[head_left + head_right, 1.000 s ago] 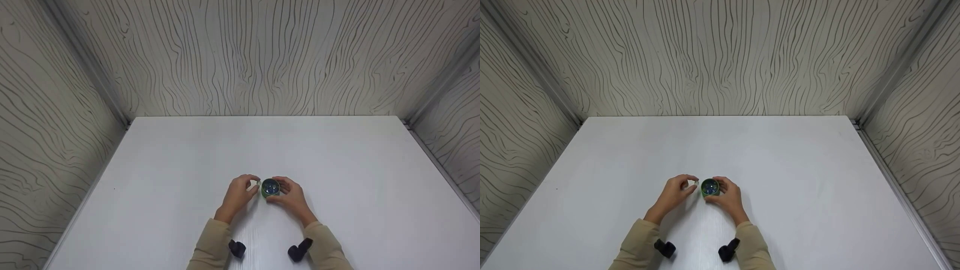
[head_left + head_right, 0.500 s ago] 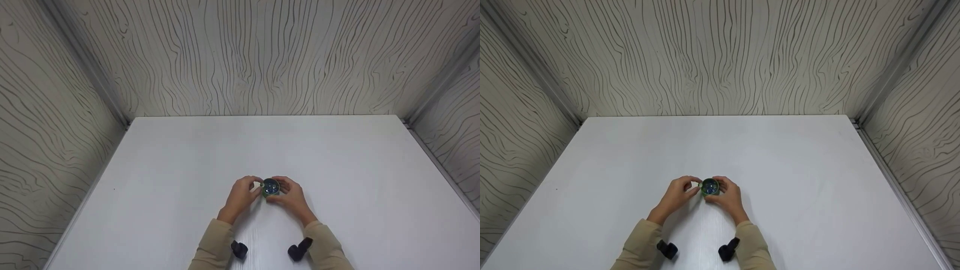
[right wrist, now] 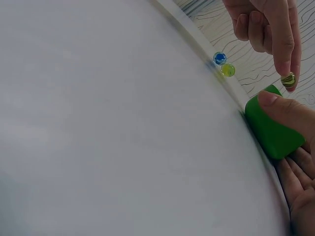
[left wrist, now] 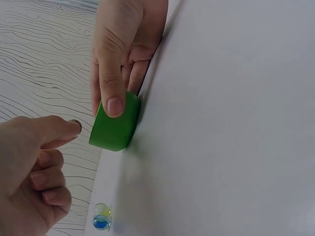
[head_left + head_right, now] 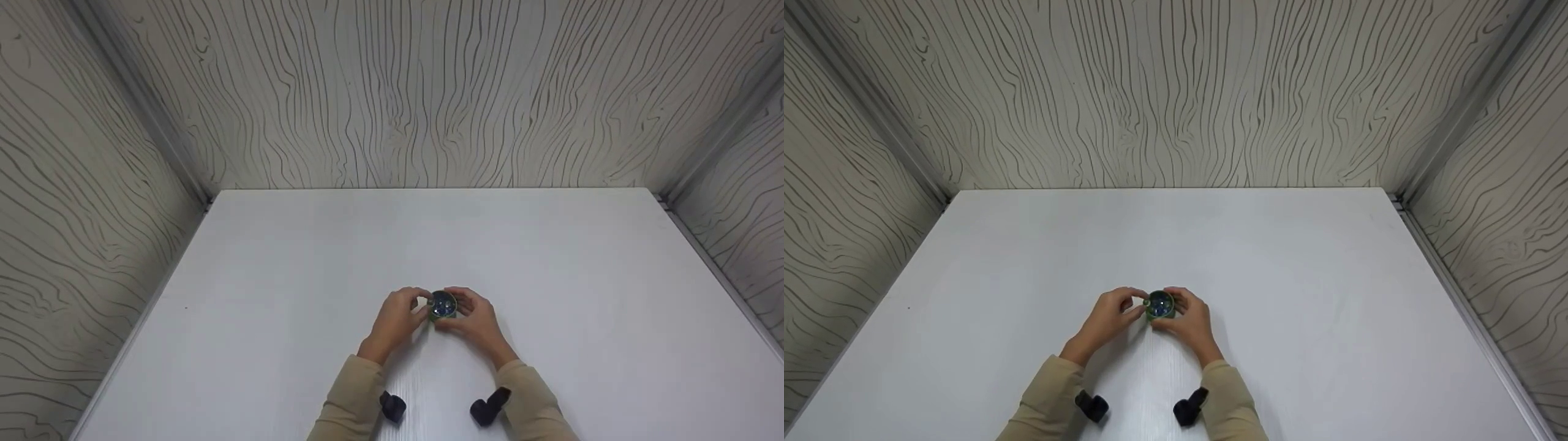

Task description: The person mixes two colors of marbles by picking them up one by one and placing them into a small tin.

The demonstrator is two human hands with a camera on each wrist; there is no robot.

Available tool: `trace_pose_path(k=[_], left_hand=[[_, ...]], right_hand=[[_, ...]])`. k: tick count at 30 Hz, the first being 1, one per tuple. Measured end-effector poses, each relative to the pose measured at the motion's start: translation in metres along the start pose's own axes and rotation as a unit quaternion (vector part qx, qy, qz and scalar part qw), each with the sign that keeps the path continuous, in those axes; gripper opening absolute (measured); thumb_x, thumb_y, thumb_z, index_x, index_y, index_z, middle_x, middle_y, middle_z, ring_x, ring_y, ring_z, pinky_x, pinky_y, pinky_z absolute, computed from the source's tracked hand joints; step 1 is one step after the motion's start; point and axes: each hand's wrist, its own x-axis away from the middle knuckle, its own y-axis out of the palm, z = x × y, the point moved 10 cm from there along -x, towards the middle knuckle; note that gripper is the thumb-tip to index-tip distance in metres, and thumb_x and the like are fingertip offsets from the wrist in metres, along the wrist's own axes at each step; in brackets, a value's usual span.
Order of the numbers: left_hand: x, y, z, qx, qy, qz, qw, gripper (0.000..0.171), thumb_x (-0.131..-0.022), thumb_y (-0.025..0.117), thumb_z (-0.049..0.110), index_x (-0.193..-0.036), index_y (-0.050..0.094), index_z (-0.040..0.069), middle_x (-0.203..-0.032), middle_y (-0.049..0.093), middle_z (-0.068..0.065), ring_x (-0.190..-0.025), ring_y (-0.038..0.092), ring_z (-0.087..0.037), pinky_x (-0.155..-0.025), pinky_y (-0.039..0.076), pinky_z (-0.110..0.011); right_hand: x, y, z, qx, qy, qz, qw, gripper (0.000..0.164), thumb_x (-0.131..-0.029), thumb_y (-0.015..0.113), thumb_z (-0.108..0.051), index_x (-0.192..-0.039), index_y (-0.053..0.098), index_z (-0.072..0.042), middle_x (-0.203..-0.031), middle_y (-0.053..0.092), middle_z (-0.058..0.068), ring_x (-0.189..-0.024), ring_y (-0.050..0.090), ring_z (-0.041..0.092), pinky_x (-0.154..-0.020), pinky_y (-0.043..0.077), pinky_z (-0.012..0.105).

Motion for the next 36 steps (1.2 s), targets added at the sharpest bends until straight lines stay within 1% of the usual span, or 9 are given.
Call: trace_pose_path(k=[4, 8, 12, 16, 20, 25, 29, 34, 36], left_hand=[[-0.0011, 0.0023, 0.0006, -0.006, -0.001, -0.005, 1.0, 0.02, -0.087, 0.068, 0.011, -0.107, 0.07, 0.008, -0.094, 0.071, -0.009, -0.079, 0.057, -0.012, -0.074, 0.046, -0.026], [-0.0026, 0.0041, 0.0008, -0.01, -0.001, -0.005, 0.9999, 0.02, -0.087, 0.068, 0.011, -0.107, 0.07, 0.007, -0.097, 0.072, -0.009, -0.081, 0.059, -0.012, -0.077, 0.048, -0.028], [-0.0038, 0.0069, -0.0007, -0.013, -0.004, -0.005, 0.9999, 0.02, -0.087, 0.068, 0.01, -0.106, 0.07, 0.008, -0.096, 0.072, -0.008, -0.081, 0.061, -0.013, -0.095, 0.048, -0.044], [-0.0038, 0.0087, -0.0015, -0.013, -0.009, -0.007, 0.9998, 0.018, -0.087, 0.068, 0.01, -0.105, 0.071, 0.009, -0.094, 0.072, -0.008, -0.082, 0.062, -0.015, -0.105, 0.04, -0.059], [-0.0037, 0.0101, -0.0019, -0.016, -0.016, -0.017, 0.9996, 0.019, -0.087, 0.068, 0.012, -0.106, 0.071, 0.01, -0.098, 0.073, -0.007, -0.086, 0.064, -0.016, -0.104, 0.041, -0.056], [-0.0034, 0.0105, -0.0036, -0.01, -0.018, -0.024, 0.9995, 0.021, -0.087, 0.068, 0.011, -0.108, 0.071, 0.009, -0.095, 0.071, -0.007, -0.08, 0.058, -0.011, -0.09, 0.048, -0.041], [-0.0025, 0.0103, -0.0042, -0.007, -0.015, -0.027, 0.9995, 0.022, -0.088, 0.068, 0.012, -0.11, 0.07, 0.008, -0.095, 0.071, -0.008, -0.08, 0.058, -0.012, -0.083, 0.052, -0.037], [-0.0012, 0.0083, -0.004, -0.006, -0.005, -0.023, 0.9997, 0.023, -0.088, 0.067, 0.012, -0.111, 0.069, 0.008, -0.104, 0.072, -0.012, -0.089, 0.068, -0.021, -0.091, 0.052, -0.043], [-0.0009, 0.0065, -0.0034, -0.011, 0.002, -0.018, 0.9998, 0.022, -0.088, 0.068, 0.012, -0.11, 0.069, 0.008, -0.098, 0.072, -0.011, -0.087, 0.067, -0.02, -0.096, 0.049, -0.047]], right_hand=[[0.0006, 0.0005, -0.0018, -0.007, -0.004, -0.002, 1.0, 0.061, -0.067, 0.085, -0.006, -0.122, 0.06, -0.001, -0.126, 0.063, 0.017, -0.124, 0.058, 0.033, -0.105, 0.046, 0.035], [0.001, 0.0005, -0.0026, -0.01, -0.005, -0.002, 1.0, 0.061, -0.067, 0.085, -0.007, -0.122, 0.06, -0.002, -0.126, 0.063, 0.017, -0.125, 0.057, 0.033, -0.105, 0.046, 0.035], [0.0007, 0.0004, -0.0024, -0.005, -0.007, -0.001, 1.0, 0.06, -0.067, 0.085, -0.007, -0.122, 0.06, -0.002, -0.126, 0.064, 0.016, -0.125, 0.058, 0.032, -0.105, 0.046, 0.035], [-0.0001, 0.0004, -0.0006, -0.003, -0.004, 0.002, 1.0, 0.06, -0.067, 0.085, -0.007, -0.122, 0.06, -0.002, -0.126, 0.064, 0.017, -0.124, 0.058, 0.033, -0.104, 0.047, 0.034], [-0.001, -0.0001, 0.0013, -0.006, 0.001, 0.004, 1.0, 0.06, -0.067, 0.085, -0.006, -0.122, 0.06, -0.001, -0.126, 0.064, 0.018, -0.124, 0.058, 0.033, -0.104, 0.047, 0.033], [-0.0012, 0.0, 0.0004, -0.005, -0.004, 0.002, 1.0, 0.06, -0.067, 0.085, -0.005, -0.122, 0.061, -0.001, -0.125, 0.064, 0.018, -0.123, 0.058, 0.033, -0.103, 0.047, 0.033], [-0.0005, 0.0002, 0.0013, -0.004, -0.001, -0.001, 1.0, 0.06, -0.067, 0.085, -0.007, -0.121, 0.061, -0.003, -0.125, 0.065, 0.016, -0.124, 0.058, 0.032, -0.105, 0.046, 0.033], [0.0001, 0.0004, 0.0018, -0.005, 0.0, -0.001, 1.0, 0.059, -0.067, 0.086, -0.01, -0.121, 0.062, -0.005, -0.124, 0.065, 0.013, -0.124, 0.059, 0.03, -0.105, 0.046, 0.034], [0.0, 0.0005, 0.0013, -0.006, -0.002, 0.0, 1.0, 0.059, -0.067, 0.086, -0.009, -0.121, 0.062, -0.005, -0.124, 0.065, 0.014, -0.123, 0.059, 0.031, -0.105, 0.046, 0.035]])
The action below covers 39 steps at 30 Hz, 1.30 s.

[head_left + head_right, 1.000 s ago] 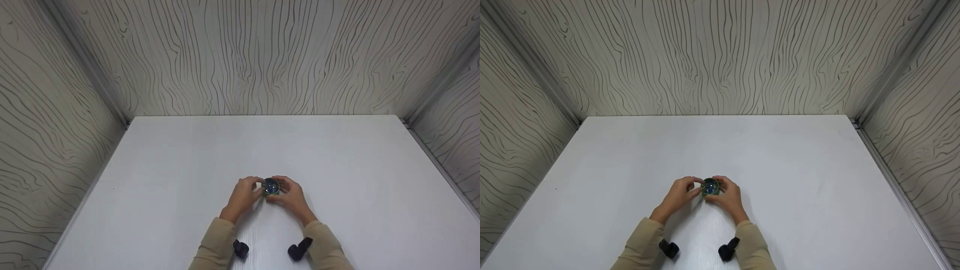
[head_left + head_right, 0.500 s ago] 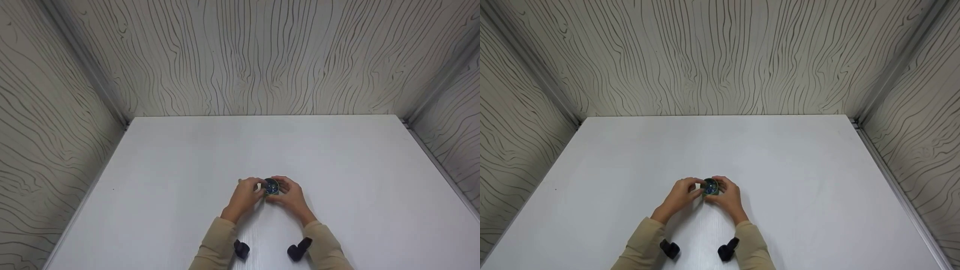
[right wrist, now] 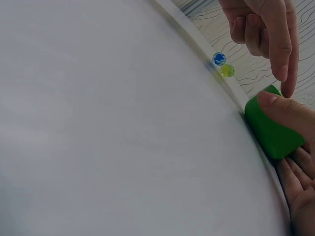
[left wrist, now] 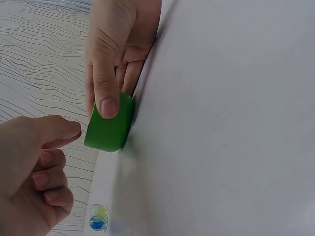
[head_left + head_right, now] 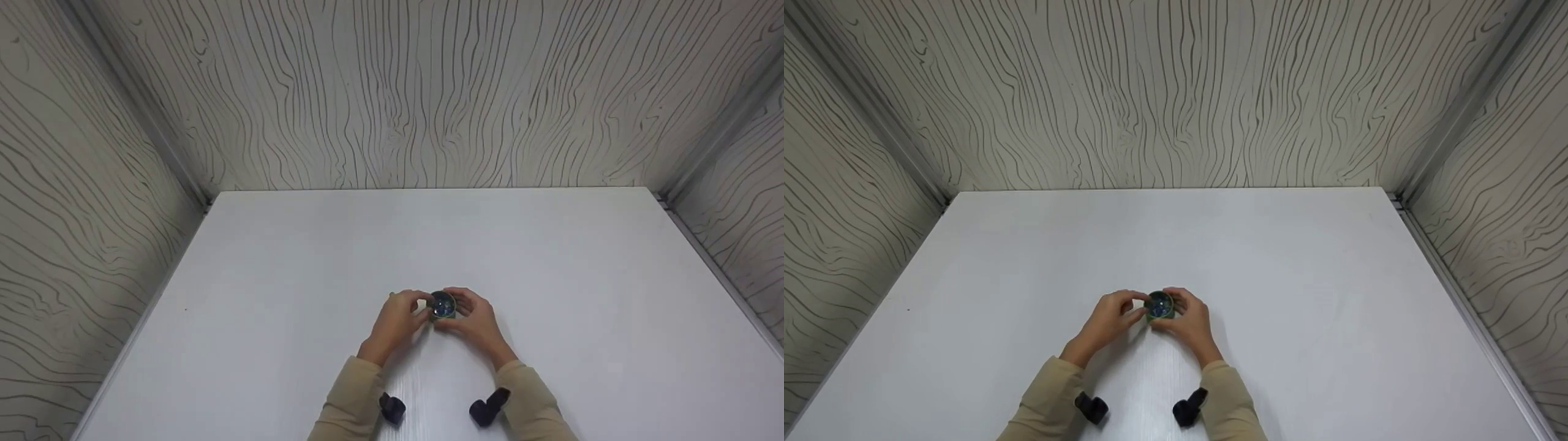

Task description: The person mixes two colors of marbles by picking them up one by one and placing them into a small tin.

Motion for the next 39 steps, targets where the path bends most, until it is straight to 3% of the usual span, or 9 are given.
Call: trace_pose_path(k=[5, 9, 19, 26, 30, 34, 39], left_hand=[[0.001, -0.005, 0.0, -0.002, 0.001, 0.009, 1.0, 0.022, -0.089, 0.067, 0.014, -0.11, 0.07, 0.009, -0.094, 0.071, -0.009, -0.083, 0.063, -0.017, -0.086, 0.051, -0.036], [0.002, -0.006, -0.002, -0.001, -0.005, 0.008, 1.0, 0.022, -0.089, 0.066, 0.013, -0.11, 0.069, 0.009, -0.103, 0.072, -0.01, -0.088, 0.064, -0.018, -0.076, 0.052, -0.028], [0.003, -0.01, -0.002, 0.008, 0.003, 0.017, 0.9998, 0.021, -0.089, 0.067, 0.011, -0.109, 0.069, 0.008, -0.098, 0.072, -0.01, -0.083, 0.064, -0.016, -0.073, 0.052, -0.025], [0.005, -0.017, -0.006, 0.02, 0.004, 0.035, 0.9992, 0.021, -0.087, 0.068, 0.01, -0.108, 0.07, 0.007, -0.075, 0.06, -0.006, -0.07, 0.046, -0.007, -0.064, 0.04, -0.019], [0.007, -0.02, -0.009, 0.021, 0.001, 0.043, 0.9989, 0.019, -0.086, 0.069, 0.009, -0.105, 0.071, 0.007, -0.072, 0.057, -0.008, -0.068, 0.04, -0.005, -0.061, 0.036, -0.017], [0.01, -0.021, -0.015, 0.028, -0.02, 0.04, 0.9986, 0.017, -0.087, 0.068, 0.01, -0.104, 0.07, 0.008, -0.074, 0.058, -0.008, -0.069, 0.042, -0.007, -0.061, 0.036, -0.018], [0.014, -0.023, -0.023, 0.037, -0.045, 0.036, 0.9976, 0.018, -0.088, 0.066, 0.012, -0.106, 0.07, 0.009, -0.092, 0.068, -0.009, -0.082, 0.058, -0.015, -0.073, 0.05, -0.026]], right_hand=[[0.0, 0.0, -0.002, -0.002, -0.002, 0.002, 1.0, 0.06, -0.067, 0.086, -0.008, -0.121, 0.061, -0.003, -0.124, 0.065, 0.015, -0.123, 0.059, 0.031, -0.105, 0.046, 0.034], [0.0, 0.0, -0.003, -0.002, 0.0, 0.004, 1.0, 0.061, -0.066, 0.086, -0.007, -0.122, 0.061, -0.002, -0.124, 0.065, 0.016, -0.123, 0.059, 0.031, -0.105, 0.047, 0.034], [-0.001, -0.001, 0.001, 0.002, 0.007, 0.009, 1.0, 0.062, -0.065, 0.087, -0.007, -0.121, 0.061, -0.002, -0.124, 0.065, 0.016, -0.122, 0.059, 0.032, -0.105, 0.047, 0.036], [0.0, 0.0, 0.001, 0.006, 0.009, 0.004, 1.0, 0.064, -0.065, 0.087, -0.01, -0.123, 0.06, -0.003, -0.127, 0.064, 0.015, -0.125, 0.057, 0.031, -0.106, 0.046, 0.035], [0.0, 0.0, 0.001, 0.006, 0.009, 0.003, 1.0, 0.064, -0.065, 0.087, -0.01, -0.123, 0.06, -0.003, -0.128, 0.063, 0.015, -0.125, 0.057, 0.031, -0.106, 0.045, 0.035], [-0.001, -0.001, 0.001, 0.011, 0.008, 0.003, 1.0, 0.064, -0.066, 0.086, -0.009, -0.123, 0.06, -0.004, -0.128, 0.063, 0.015, -0.125, 0.057, 0.032, -0.106, 0.045, 0.035], [-0.001, -0.001, 0.001, 0.016, 0.006, 0.002, 1.0, 0.064, -0.065, 0.087, -0.009, -0.123, 0.06, -0.003, -0.129, 0.063, 0.016, -0.126, 0.056, 0.032, -0.106, 0.045, 0.035]])
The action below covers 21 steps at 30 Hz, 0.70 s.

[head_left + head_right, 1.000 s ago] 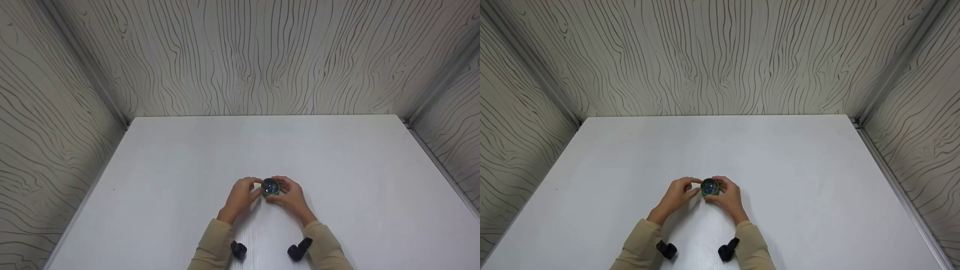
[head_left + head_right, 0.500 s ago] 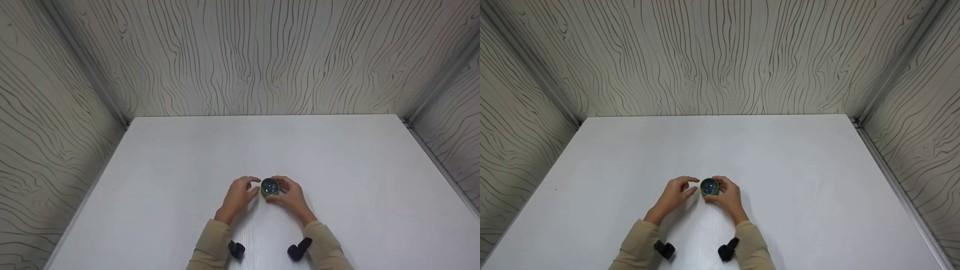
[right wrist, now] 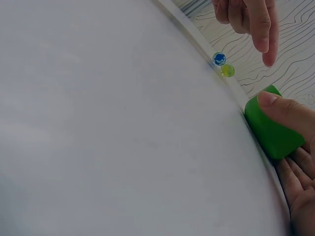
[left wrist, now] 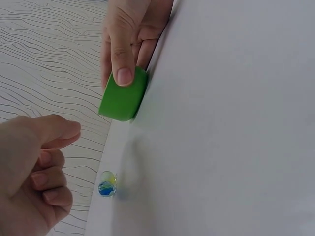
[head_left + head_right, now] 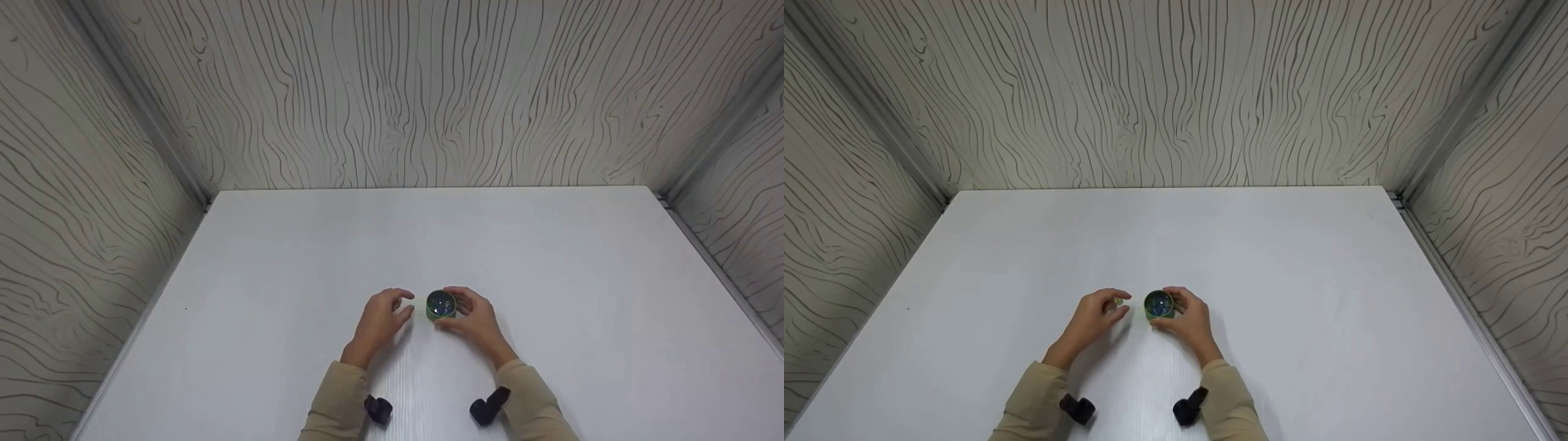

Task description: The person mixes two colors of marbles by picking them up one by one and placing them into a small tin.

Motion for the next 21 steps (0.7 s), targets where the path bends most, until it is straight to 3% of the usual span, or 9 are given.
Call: trace_pose_path(k=[7, 11, 16, 21], left_hand=[[0.001, -0.003, -0.009, -0.004, -0.017, 0.006, 0.9998, 0.019, -0.089, 0.066, 0.013, -0.107, 0.07, 0.01, -0.097, 0.07, -0.008, -0.082, 0.056, -0.012, -0.077, 0.052, -0.027], [0.003, -0.004, -0.012, 0.005, -0.019, 0.008, 0.9998, 0.019, -0.089, 0.066, 0.012, -0.108, 0.07, 0.009, -0.104, 0.071, -0.009, -0.088, 0.062, -0.015, -0.082, 0.055, -0.032], [0.005, -0.006, -0.014, 0.015, 0.007, 0.015, 0.9997, 0.019, -0.087, 0.067, 0.008, -0.106, 0.069, 0.005, -0.092, 0.068, -0.009, -0.082, 0.06, -0.016, -0.071, 0.049, -0.022], [0.005, -0.009, -0.015, 0.017, 0.016, 0.022, 0.9995, 0.019, -0.087, 0.067, 0.007, -0.105, 0.07, 0.004, -0.082, 0.063, -0.008, -0.072, 0.049, -0.01, -0.063, 0.039, -0.018]], right_hand=[[0.0, 0.0, -0.001, 0.0, 0.0, 0.003, 1.0, 0.066, -0.064, 0.087, -0.009, -0.124, 0.06, -0.003, -0.129, 0.063, 0.017, -0.126, 0.056, 0.033, -0.106, 0.045, 0.036], [0.001, -0.001, -0.001, 0.005, 0.002, 0.004, 1.0, 0.066, -0.064, 0.087, -0.01, -0.124, 0.06, -0.004, -0.129, 0.063, 0.016, -0.126, 0.056, 0.033, -0.106, 0.045, 0.037], [0.002, 0.0, -0.002, -0.005, 0.009, 0.002, 1.0, 0.066, -0.065, 0.087, -0.01, -0.124, 0.059, -0.002, -0.128, 0.062, 0.017, -0.125, 0.057, 0.033, -0.106, 0.046, 0.037], [0.001, 0.001, -0.002, -0.001, 0.011, 0.003, 1.0, 0.066, -0.064, 0.087, -0.009, -0.123, 0.059, -0.002, -0.128, 0.062, 0.018, -0.124, 0.057, 0.033, -0.105, 0.046, 0.035]])
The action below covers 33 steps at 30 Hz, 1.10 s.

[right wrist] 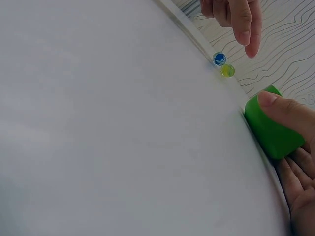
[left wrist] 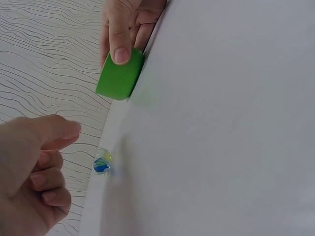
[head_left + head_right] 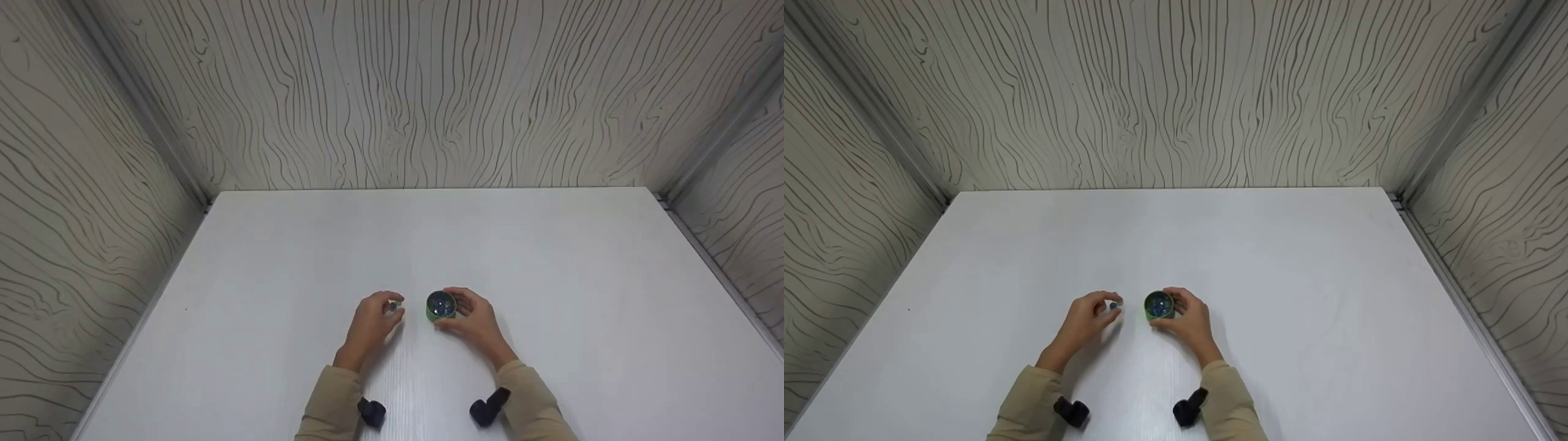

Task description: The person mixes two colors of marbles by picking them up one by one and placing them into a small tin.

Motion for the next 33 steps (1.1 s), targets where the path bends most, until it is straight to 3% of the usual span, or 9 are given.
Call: trace_pose_path(k=[6, 14, 19, 26, 33], left_hand=[[0.0, -0.003, -0.003, 0.005, -0.007, 0.021, 0.9997, 0.017, -0.086, 0.068, 0.006, -0.102, 0.07, 0.003, -0.074, 0.057, -0.007, -0.064, 0.036, -0.004, -0.059, 0.033, -0.017], [0.003, -0.007, -0.012, 0.021, -0.051, 0.053, 0.997, 0.018, -0.084, 0.069, 0.006, -0.102, 0.07, 0.002, -0.105, 0.072, -0.011, -0.073, 0.047, -0.008, -0.066, 0.043, -0.019], [0.003, -0.008, -0.014, 0.02, -0.055, 0.065, 0.9962, 0.016, -0.084, 0.07, 0.006, -0.1, 0.07, 0.002, -0.106, 0.073, -0.011, -0.088, 0.064, -0.02, -0.078, 0.054, -0.033], [0.003, -0.009, -0.017, -0.012, -0.061, 0.075, 0.9952, 0.017, -0.083, 0.071, 0.007, -0.099, 0.07, 0.001, -0.101, 0.072, -0.012, -0.075, 0.055, -0.012, -0.066, 0.047, -0.022], [0.003, -0.006, -0.021, -0.009, -0.073, 0.076, 0.9944, 0.017, -0.082, 0.072, 0.007, -0.097, 0.069, 0.001, -0.104, 0.072, -0.014, -0.09, 0.066, -0.023, -0.08, 0.054, -0.036]], right_hand=[[0.0, 0.0, 0.0, 0.001, -0.004, 0.0, 1.0, 0.065, -0.064, 0.087, -0.008, -0.122, 0.06, -0.001, -0.127, 0.063, 0.018, -0.123, 0.058, 0.033, -0.104, 0.047, 0.036], [-0.001, 0.0, 0.0, 0.006, -0.003, 0.001, 1.0, 0.065, -0.063, 0.087, -0.008, -0.122, 0.06, -0.002, -0.127, 0.063, 0.018, -0.124, 0.057, 0.033, -0.105, 0.046, 0.036], [-0.001, 0.0, 0.001, 0.003, -0.002, 0.0, 1.0, 0.065, -0.063, 0.087, -0.007, -0.122, 0.061, -0.002, -0.127, 0.063, 0.017, -0.124, 0.057, 0.033, -0.105, 0.046, 0.035], [0.0, 0.0, -0.001, -0.004, -0.005, -0.002, 1.0, 0.068, -0.062, 0.088, -0.01, -0.123, 0.059, -0.001, -0.128, 0.062, 0.019, -0.125, 0.057, 0.034, -0.105, 0.046, 0.035], [0.001, 0.0, -0.002, -0.002, -0.001, 0.001, 1.0, 0.068, -0.062, 0.087, -0.009, -0.123, 0.059, -0.001, -0.129, 0.062, 0.018, -0.125, 0.057, 0.033, -0.105, 0.047, 0.035]])
